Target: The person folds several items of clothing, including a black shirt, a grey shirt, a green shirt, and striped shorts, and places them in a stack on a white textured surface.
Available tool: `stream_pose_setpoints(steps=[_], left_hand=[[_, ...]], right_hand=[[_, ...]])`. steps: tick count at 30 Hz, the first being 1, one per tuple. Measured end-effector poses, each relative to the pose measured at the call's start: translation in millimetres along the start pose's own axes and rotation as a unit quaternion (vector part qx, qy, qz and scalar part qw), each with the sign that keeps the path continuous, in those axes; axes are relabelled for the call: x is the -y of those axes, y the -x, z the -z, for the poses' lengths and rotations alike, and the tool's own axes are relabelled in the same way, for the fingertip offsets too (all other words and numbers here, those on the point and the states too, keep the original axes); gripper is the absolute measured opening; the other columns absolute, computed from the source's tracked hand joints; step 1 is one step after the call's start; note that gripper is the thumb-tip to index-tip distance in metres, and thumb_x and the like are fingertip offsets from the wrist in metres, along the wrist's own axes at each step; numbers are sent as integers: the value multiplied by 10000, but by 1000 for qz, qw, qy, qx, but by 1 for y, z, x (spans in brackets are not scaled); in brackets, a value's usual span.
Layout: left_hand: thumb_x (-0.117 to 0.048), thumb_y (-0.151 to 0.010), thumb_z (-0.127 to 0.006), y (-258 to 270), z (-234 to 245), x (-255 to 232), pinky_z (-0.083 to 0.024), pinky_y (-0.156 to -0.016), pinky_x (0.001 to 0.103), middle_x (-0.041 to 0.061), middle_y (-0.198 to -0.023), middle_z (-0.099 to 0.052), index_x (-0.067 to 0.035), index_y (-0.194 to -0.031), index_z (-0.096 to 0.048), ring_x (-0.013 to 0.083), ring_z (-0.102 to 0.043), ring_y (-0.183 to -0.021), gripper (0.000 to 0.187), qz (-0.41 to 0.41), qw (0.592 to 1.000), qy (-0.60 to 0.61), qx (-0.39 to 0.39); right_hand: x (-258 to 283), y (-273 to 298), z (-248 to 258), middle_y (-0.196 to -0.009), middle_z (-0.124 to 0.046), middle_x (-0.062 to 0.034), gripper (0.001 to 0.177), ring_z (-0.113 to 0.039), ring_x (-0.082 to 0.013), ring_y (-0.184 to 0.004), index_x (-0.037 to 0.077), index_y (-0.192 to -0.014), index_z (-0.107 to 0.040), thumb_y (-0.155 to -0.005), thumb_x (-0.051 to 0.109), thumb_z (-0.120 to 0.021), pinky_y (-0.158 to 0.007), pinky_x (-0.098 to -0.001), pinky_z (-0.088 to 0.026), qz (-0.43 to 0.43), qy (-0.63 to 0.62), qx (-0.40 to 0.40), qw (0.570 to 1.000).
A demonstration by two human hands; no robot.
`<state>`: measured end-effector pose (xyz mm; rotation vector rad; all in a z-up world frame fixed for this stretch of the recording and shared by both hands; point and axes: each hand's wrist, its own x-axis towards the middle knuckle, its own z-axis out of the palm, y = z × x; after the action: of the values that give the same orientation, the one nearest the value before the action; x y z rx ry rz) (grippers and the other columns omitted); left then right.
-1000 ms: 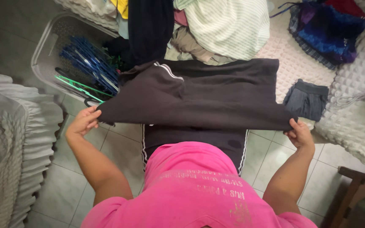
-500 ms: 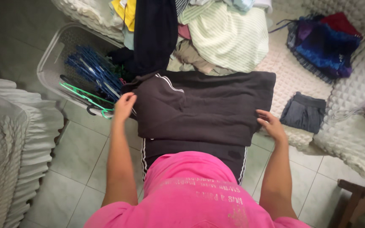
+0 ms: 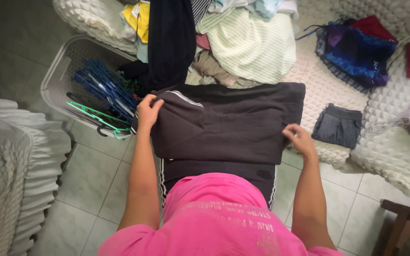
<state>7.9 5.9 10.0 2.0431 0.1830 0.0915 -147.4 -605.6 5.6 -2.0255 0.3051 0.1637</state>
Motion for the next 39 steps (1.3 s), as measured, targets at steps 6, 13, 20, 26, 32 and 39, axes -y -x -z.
stream_pose_setpoints(steps=[6,13,20,26,32,39], left_hand=[[-352,-866,-870,-7,5,34,-531,-814,438,231,-1064,-725,-6,-1122,-708,407,-676,-995,460,-54,990,-130,18],[-435,-700,-894,-28,3,43,-562,-820,413,227,-1052,-742,26,-1117,-723,346,-727,-966,645,-39,990,-109,76],[-383,-853,-824,-64,-24,-21,-547,-793,365,211,-949,-759,-15,-1049,-790,285,-736,-869,419,14,975,-138,173],[-63,-868,-635,-56,-34,-55,-509,-858,287,72,-1010,-705,32,-1050,-703,144,-655,-931,216,-105,936,143,303],[27,-931,-593,-49,-17,-73,-499,-908,261,31,-970,-721,3,-969,-706,103,-647,-935,122,-60,896,230,375],[-81,-868,-820,-33,-11,-112,-515,-814,252,4,-904,-732,-34,-977,-767,84,-634,-880,130,-19,954,113,276]], right_hand=[[16,-4,-4,-958,-698,-33,295,-604,-164,-771,69,-1124,-714,-903,249,-791,-706,-324,-491,-12,128,-42,991],[72,-23,-18,-1137,-695,-139,425,-689,-269,-1040,54,-1256,-684,-846,89,-790,-873,-371,-545,148,212,-90,962],[214,-60,-160,-1241,-700,-142,421,-711,-257,-1114,73,-1283,-672,-874,91,-770,-964,-355,-562,220,77,98,968],[285,-84,-254,-1548,-412,-249,1114,-408,-409,-1435,70,-1595,-238,-737,204,-935,-1184,-430,-324,405,-38,99,908],[277,-102,-242,-966,-741,-86,664,-713,-206,-931,93,-1319,-606,-744,219,-912,-933,-367,-484,276,29,239,930],[247,-100,-217,-754,-643,-151,337,-647,-299,-699,29,-907,-690,-784,255,-908,-663,-380,-492,202,161,227,939]])
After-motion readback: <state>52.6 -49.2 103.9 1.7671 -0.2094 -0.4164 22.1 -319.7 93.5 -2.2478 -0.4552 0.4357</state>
